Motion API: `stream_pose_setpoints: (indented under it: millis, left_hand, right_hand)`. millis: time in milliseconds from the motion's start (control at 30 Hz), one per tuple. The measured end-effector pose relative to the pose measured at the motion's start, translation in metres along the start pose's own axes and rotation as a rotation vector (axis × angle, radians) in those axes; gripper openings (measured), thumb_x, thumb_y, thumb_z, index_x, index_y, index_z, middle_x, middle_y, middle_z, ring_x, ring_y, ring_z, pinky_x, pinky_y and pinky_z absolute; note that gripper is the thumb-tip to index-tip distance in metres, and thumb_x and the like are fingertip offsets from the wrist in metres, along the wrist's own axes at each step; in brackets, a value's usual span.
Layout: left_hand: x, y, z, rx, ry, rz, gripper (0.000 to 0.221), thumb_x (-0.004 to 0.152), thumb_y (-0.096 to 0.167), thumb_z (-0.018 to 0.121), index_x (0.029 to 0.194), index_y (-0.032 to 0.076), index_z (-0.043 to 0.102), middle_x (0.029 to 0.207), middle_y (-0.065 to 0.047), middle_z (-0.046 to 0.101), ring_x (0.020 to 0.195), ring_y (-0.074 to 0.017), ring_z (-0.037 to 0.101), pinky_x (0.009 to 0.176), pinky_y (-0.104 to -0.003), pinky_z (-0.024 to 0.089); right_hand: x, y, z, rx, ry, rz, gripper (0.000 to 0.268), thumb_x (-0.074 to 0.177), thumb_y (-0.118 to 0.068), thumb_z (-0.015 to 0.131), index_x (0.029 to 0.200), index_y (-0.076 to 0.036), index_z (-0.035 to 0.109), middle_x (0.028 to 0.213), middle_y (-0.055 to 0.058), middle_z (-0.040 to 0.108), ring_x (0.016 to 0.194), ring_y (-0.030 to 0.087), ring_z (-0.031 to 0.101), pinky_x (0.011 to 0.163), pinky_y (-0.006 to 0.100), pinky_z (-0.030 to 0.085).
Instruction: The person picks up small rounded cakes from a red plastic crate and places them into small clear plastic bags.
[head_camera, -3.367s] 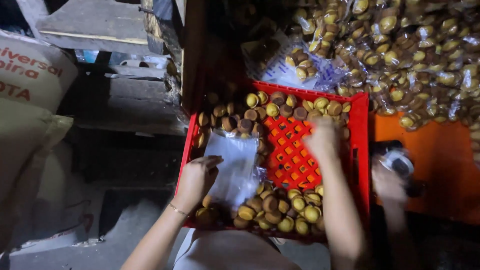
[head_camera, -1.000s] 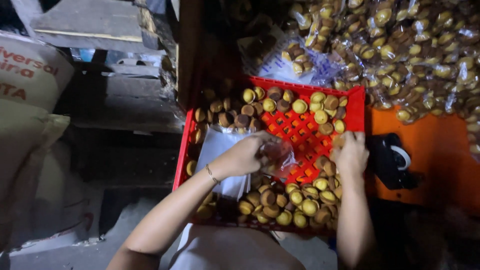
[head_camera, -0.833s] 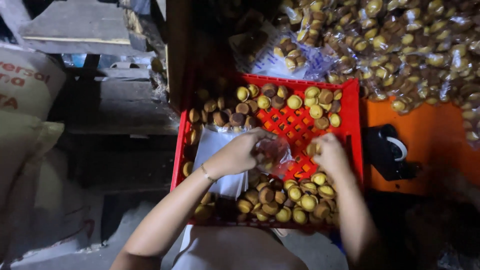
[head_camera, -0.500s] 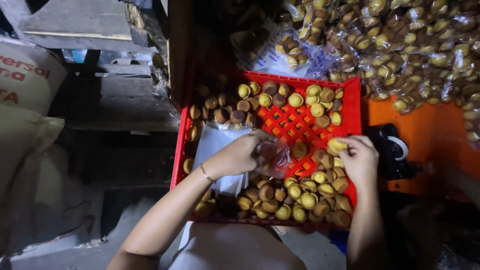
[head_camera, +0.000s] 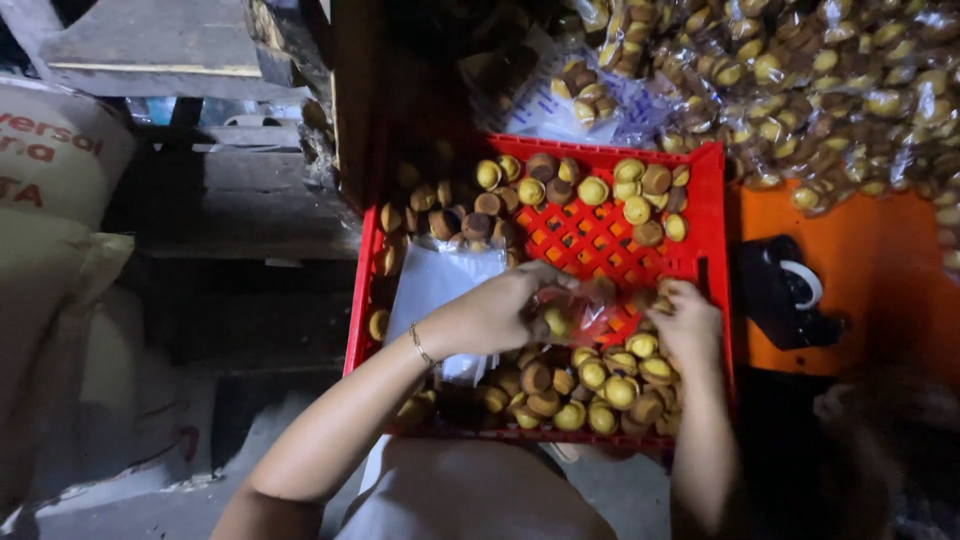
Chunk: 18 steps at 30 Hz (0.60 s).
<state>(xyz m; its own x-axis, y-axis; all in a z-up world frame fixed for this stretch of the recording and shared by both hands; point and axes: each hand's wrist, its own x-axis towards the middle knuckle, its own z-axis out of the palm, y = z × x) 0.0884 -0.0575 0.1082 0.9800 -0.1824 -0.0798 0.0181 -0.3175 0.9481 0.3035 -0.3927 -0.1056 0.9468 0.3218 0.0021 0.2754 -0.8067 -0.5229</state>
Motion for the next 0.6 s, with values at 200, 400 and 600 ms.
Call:
stream_pose_setpoints:
  millis: [200, 400, 600]
  left_hand:
    - [0.009, -0.005, 0.006, 0.004, 0.000, -0.008, 0.060, 0.074, 0.008, 0.066, 0.131, -0.009, 0.058, 0.123, -0.030, 0.064, 0.107, -0.0521, 0.065, 0.091, -0.056, 0.055]
    - [0.021, -0.018, 0.007, 0.011, 0.007, 0.027, 0.055, 0.076, 0.010, 0.066, 0.129, -0.006, 0.061, 0.117, -0.029, 0.066, 0.107, -0.0541, 0.064, 0.093, -0.060, 0.052]
    - [0.017, -0.057, 0.047, 0.174, 0.380, 0.023, 0.016, 0.088, 0.016, 0.064, 0.098, 0.011, 0.076, 0.091, -0.013, 0.076, 0.091, -0.0372, 0.074, 0.079, -0.044, 0.059]
  right_hand:
    - [-0.061, -0.169, -0.077, 0.409, 0.080, -0.181, 0.024, 0.079, -0.011, 0.088, 0.100, -0.019, 0.080, 0.101, 0.000, 0.076, 0.098, 0.016, 0.072, 0.083, 0.030, 0.057]
    - [-0.054, -0.159, 0.070, -0.233, 0.134, -0.794, 0.012, 0.076, -0.014, 0.082, 0.087, -0.012, 0.080, 0.072, 0.011, 0.071, 0.073, 0.035, 0.072, 0.066, 0.041, 0.061]
    - [-0.078, -0.170, -0.008, -0.100, 0.112, -0.719, 0.043, 0.078, -0.041, 0.082, 0.117, -0.024, 0.074, 0.084, 0.006, 0.075, 0.083, 0.029, 0.074, 0.072, 0.045, 0.060]
